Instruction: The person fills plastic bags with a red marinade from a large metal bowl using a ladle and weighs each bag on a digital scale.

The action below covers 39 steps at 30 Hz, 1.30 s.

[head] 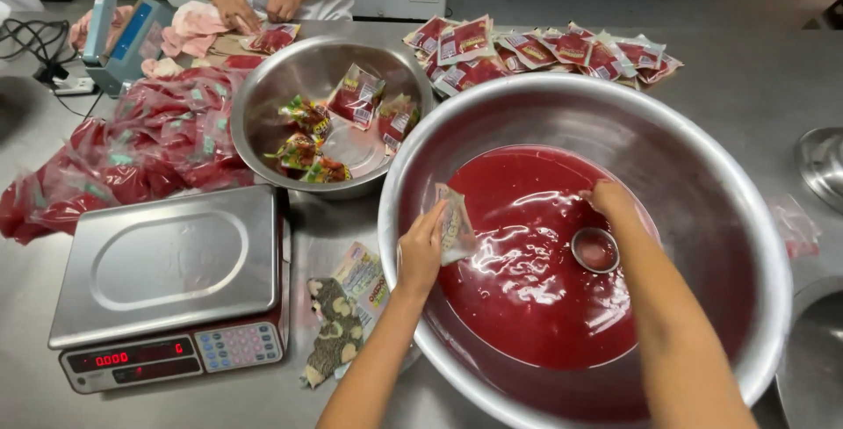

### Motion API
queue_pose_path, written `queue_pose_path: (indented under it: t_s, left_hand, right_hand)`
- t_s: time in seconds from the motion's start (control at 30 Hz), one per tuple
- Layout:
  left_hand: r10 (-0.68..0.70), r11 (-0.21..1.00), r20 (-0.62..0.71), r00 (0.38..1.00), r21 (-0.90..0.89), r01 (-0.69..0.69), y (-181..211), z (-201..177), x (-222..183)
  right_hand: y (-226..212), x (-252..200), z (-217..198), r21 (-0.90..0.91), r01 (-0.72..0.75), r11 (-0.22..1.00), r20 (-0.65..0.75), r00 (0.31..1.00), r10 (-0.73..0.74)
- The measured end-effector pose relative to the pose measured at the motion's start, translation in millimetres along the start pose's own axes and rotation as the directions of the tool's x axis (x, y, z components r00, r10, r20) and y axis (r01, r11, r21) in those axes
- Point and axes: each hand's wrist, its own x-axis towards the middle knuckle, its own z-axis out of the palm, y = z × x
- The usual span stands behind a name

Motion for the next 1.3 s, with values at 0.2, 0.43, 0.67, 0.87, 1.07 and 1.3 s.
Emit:
queue_pose_path:
  t_s: [0.2, 0.43, 0.67, 0.87, 1.07, 1.3]
  left_hand:
    - [0.015, 0.989, 0.020, 1.000, 0.147, -0.018, -7.3, -0.1, -3.8]
    - [0.054, 0.986, 0.044, 0.998, 0.153, -0.061, -3.4, -2.3, -0.3]
    - [0.117, 0.976, 0.007, 0.993, 0.184, -0.116, -3.8, -0.8, 1.8]
    - [0.100, 0.982, -0.005, 0.995, 0.161, -0.098, -2.9, 0.3, 1.6]
    - [0.081, 0.989, -0.033, 0.996, 0.124, -0.076, -16.0, 13.7, 2.4]
    - [-0.038, 0.999, 0.051, 0.998, -0.014, 0.039, -25.2, 21.8, 16.1]
  right_hand:
    - [-83.7, 55.1, -1.2, 0.261, -0.268, 0.928, 0.069, 0.964, 0.259]
    - [-196.2, 37.5, -1.7, 0.268, -0.005, 0.963, 0.072, 0.997, -0.015]
    - [-237.8, -47.1, 38.2, 0.014, 0.360, 0.933, 0.063, 0.931, -0.360]
    - [-277.5, -191.0, -2.1, 0.621, 0.115, 0.775, 0.102, 0.969, -0.225]
    - [-228.4, -110.6, 108.1, 0.002, 0.475, 0.880, 0.116, 0.874, -0.472]
    - [-173.4, -140.2, 46.6, 0.030, 0.565, 0.824, 0.061, 0.822, -0.566]
